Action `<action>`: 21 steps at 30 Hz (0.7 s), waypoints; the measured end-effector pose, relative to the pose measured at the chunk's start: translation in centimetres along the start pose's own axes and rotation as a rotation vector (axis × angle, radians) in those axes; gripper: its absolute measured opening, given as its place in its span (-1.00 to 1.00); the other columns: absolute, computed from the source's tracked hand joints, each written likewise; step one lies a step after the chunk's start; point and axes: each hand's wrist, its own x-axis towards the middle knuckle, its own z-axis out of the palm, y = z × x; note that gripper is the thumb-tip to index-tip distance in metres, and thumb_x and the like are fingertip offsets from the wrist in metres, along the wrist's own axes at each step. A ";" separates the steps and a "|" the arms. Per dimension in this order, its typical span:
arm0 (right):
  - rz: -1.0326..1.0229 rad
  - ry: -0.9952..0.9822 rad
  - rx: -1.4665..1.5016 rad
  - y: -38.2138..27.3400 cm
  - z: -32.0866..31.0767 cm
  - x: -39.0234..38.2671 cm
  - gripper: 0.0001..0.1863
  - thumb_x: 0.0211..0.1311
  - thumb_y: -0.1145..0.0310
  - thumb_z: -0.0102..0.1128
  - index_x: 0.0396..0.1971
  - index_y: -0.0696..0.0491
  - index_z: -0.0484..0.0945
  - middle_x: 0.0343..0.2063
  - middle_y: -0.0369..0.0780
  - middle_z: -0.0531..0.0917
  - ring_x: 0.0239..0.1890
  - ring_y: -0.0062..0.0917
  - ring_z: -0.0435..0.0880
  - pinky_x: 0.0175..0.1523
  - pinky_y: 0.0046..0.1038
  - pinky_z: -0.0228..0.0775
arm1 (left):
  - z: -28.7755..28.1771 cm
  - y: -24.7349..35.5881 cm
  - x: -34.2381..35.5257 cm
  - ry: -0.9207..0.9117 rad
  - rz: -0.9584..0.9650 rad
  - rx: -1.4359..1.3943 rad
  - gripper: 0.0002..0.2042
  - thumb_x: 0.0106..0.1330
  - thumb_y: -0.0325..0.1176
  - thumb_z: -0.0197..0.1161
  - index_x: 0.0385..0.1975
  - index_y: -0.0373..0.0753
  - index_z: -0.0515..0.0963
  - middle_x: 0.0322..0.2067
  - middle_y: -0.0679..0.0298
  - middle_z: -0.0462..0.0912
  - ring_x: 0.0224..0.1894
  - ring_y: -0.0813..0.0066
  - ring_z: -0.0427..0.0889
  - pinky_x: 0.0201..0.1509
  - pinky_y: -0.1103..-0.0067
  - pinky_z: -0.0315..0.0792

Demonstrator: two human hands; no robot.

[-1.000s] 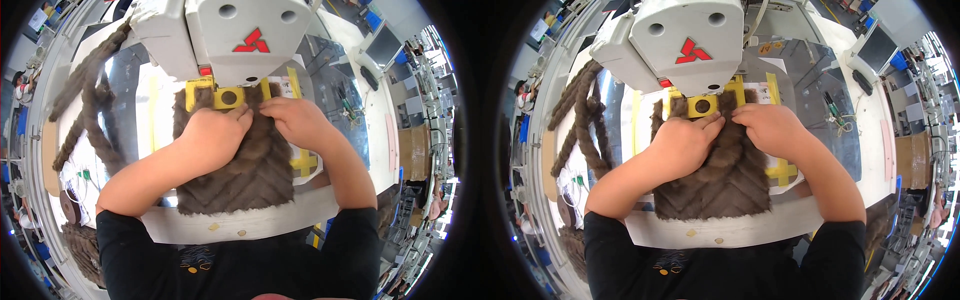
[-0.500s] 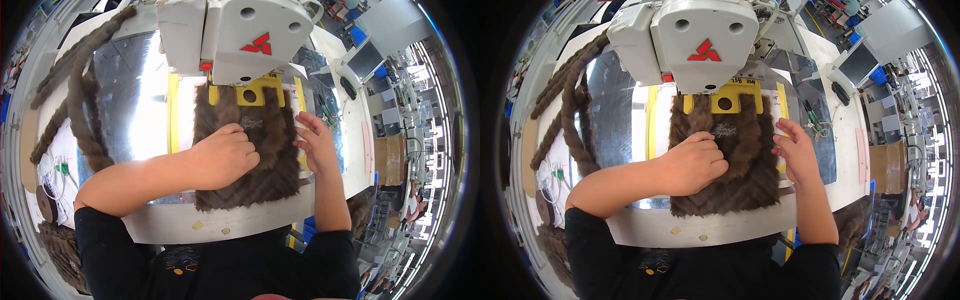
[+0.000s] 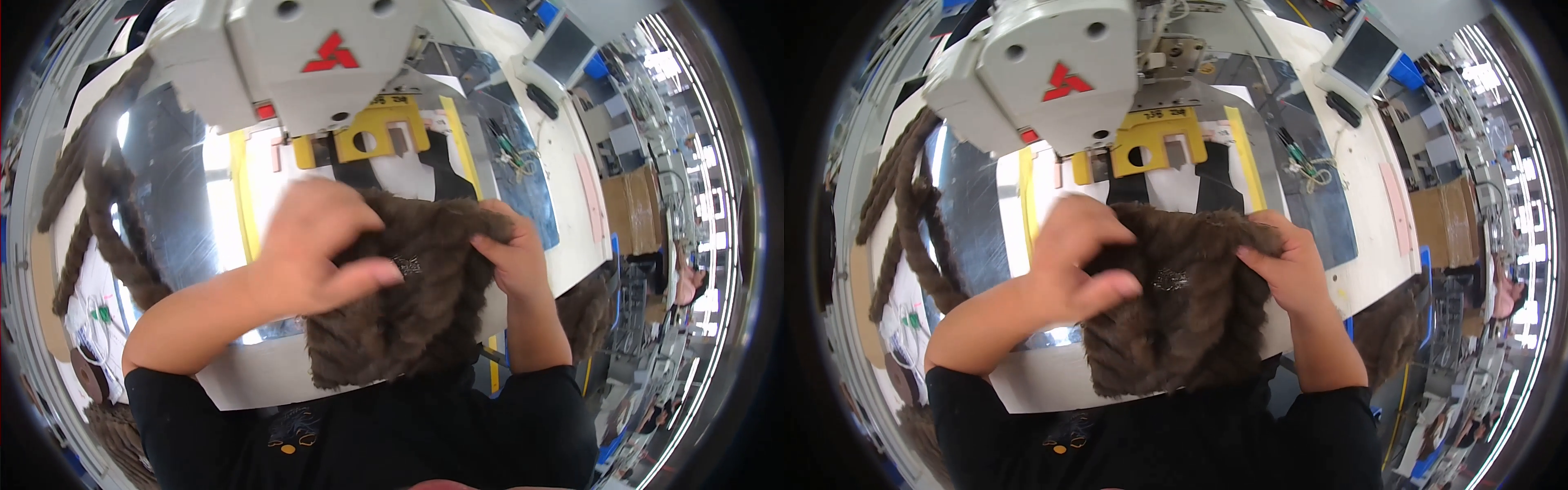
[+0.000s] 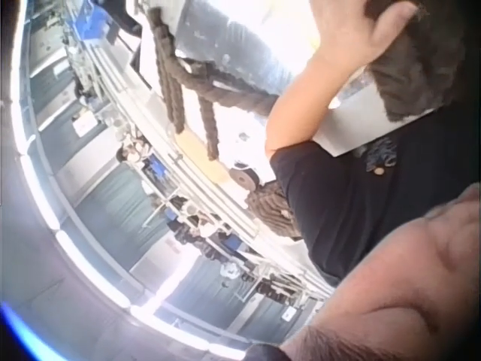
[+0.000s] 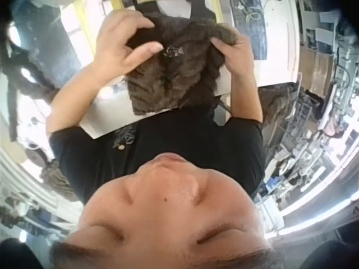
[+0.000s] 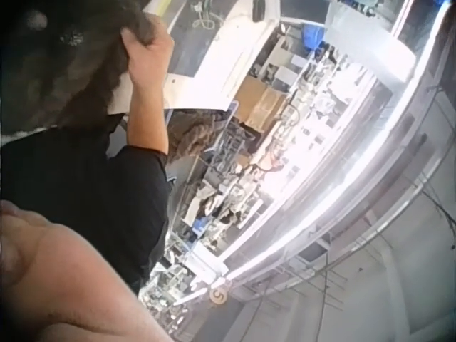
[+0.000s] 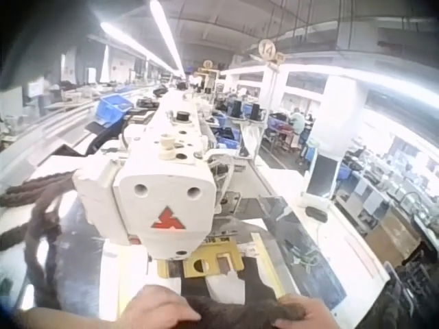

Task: The recorder is sewing fur strips onto a base fabric using an industrial sewing machine at a manufacturing station.

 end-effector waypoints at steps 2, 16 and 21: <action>-0.037 0.023 0.055 -1.5 0.0 -1.2 -0.76 0.29 0.59 0.38 -0.07 0.26 0.63 -0.24 -0.33 0.71 -0.17 -0.69 0.61 -0.02 -0.60 0.43 | -0.2 -1.3 -0.4 0.192 -0.232 -0.108 -0.53 0.08 -0.14 0.59 -0.14 -0.28 0.56 -0.20 0.12 0.58 -0.13 0.14 0.57 0.03 0.35 0.43; -0.087 -0.196 -0.084 -5.3 -1.6 -3.5 -0.82 0.16 0.53 0.42 -0.24 0.21 0.67 -0.30 -0.25 0.69 -0.22 -0.56 0.65 0.00 -0.52 0.44 | -1.9 0.9 0.7 -0.324 -0.736 -0.755 -0.73 0.12 -0.64 0.54 -0.17 -0.42 0.69 -0.27 0.27 0.74 -0.20 0.59 0.66 -0.07 0.59 0.54; -0.589 -0.288 -0.343 -7.7 -2.3 -2.2 -0.83 0.05 0.55 0.38 -0.30 0.18 0.75 -0.26 -0.16 0.73 -0.11 -0.35 0.68 0.11 -0.35 0.49 | -1.1 1.0 0.6 -0.242 -0.401 -0.463 -0.61 0.02 -0.67 0.52 -0.08 -0.36 0.71 -0.28 0.17 0.73 -0.27 0.36 0.69 -0.11 0.55 0.52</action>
